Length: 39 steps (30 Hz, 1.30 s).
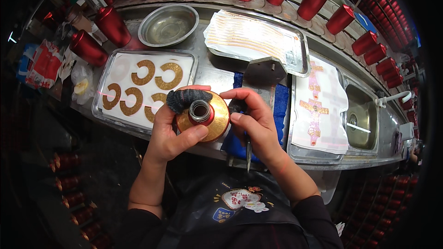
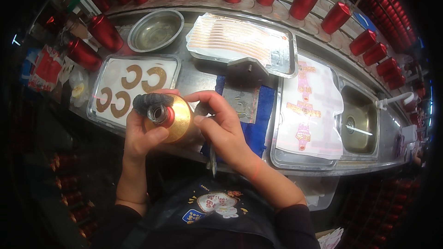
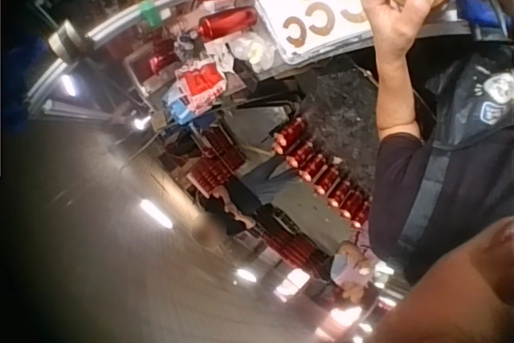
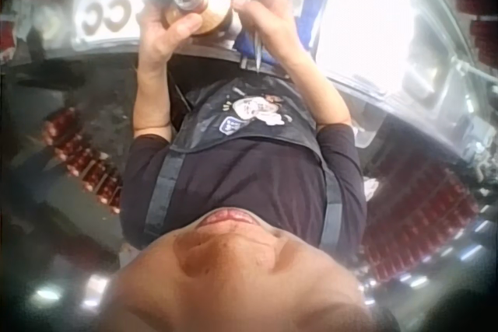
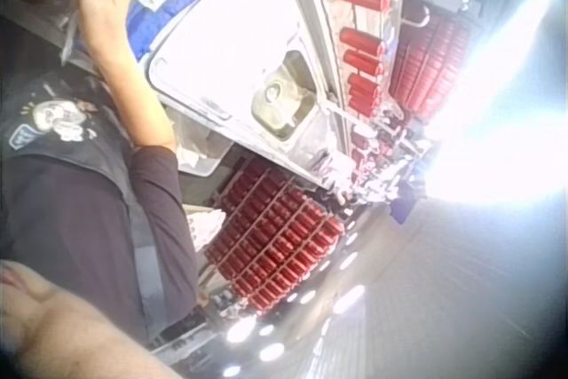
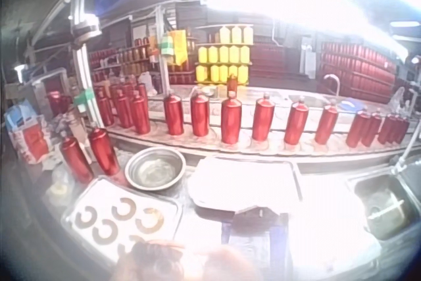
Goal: The person places a gold crescent-shaped sticker onto the neck of a red cylindrical container, then smooths the surface and applies a larger red label to the body. The person repeats the process with a second container, handling stickers and containers one at a time.
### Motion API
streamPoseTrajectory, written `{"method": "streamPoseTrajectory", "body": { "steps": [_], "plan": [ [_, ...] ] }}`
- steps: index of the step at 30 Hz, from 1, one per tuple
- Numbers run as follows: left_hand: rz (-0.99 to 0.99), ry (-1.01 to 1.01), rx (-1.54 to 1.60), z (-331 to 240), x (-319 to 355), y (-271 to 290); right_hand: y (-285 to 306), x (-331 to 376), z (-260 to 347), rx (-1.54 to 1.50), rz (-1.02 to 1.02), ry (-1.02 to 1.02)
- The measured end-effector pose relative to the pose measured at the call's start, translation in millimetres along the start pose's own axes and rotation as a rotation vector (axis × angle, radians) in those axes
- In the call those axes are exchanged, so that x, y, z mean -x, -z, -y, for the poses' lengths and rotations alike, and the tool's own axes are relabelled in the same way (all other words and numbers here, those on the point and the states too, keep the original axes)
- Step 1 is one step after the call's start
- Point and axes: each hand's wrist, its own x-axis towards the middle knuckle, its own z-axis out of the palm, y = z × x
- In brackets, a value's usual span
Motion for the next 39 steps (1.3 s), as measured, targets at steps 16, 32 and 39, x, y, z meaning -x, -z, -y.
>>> {"method": "streamPoseTrajectory", "body": {
  "steps": [16, 32, 39],
  "plan": [
    [0.021, 0.012, 0.034, 2.2, 0.9, 1.9, -3.6, 8.8, -14.4, 0.132, -0.068, 0.206],
    [0.002, 0.020, 0.037, 1.9, 2.1, 0.9, -17.4, 14.9, -7.2, 0.025, -0.157, 0.211],
    [-0.002, 0.029, -0.006, 1.7, 0.5, 1.4, -8.7, 11.1, -5.8, -0.030, -0.162, 0.042]
  ]
}}
